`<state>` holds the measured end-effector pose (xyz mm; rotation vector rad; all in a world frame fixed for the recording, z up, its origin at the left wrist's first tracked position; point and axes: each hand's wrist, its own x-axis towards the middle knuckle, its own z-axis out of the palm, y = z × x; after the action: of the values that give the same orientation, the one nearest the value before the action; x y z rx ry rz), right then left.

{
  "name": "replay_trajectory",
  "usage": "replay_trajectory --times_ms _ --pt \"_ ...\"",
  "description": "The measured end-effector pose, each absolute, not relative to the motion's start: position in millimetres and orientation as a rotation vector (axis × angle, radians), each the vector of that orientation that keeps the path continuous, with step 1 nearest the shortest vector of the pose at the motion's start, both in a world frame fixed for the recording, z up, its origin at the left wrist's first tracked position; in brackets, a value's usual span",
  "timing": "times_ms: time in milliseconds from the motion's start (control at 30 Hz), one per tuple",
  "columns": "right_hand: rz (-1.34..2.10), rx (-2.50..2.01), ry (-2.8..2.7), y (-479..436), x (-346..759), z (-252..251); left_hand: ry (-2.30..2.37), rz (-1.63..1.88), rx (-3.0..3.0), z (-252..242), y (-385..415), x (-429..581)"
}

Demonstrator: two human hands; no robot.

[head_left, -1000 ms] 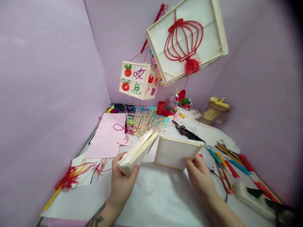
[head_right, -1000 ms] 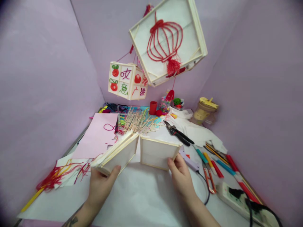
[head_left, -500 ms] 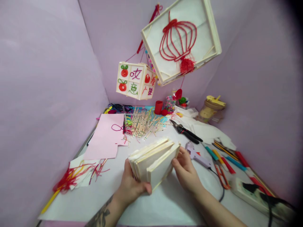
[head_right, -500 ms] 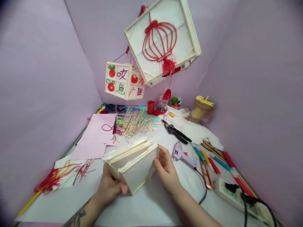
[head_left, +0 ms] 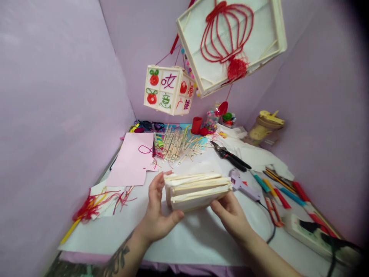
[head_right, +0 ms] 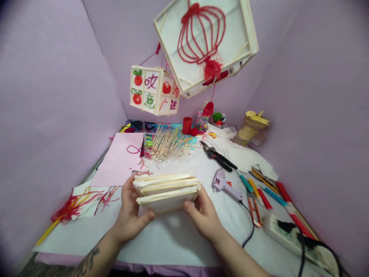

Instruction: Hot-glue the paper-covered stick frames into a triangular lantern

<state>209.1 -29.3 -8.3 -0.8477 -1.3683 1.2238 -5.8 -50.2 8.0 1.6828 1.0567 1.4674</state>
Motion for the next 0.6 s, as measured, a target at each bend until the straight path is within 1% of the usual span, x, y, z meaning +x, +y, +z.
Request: replay_trajectory --times_ms 100,200,433,600 --pt "1.237 -0.810 -1.448 -32 206 2 0.982 1.455 1.527 12 -57 6" --pt "1.260 -0.822 -1.486 -34 207 7 0.955 1.415 1.503 14 -61 12" --pt "1.051 -0.890 -1.504 -34 206 3 1.198 1.614 1.720 9 -57 16" --pt "1.076 -0.863 -1.466 -32 203 4 1.221 1.664 1.776 14 -51 15"
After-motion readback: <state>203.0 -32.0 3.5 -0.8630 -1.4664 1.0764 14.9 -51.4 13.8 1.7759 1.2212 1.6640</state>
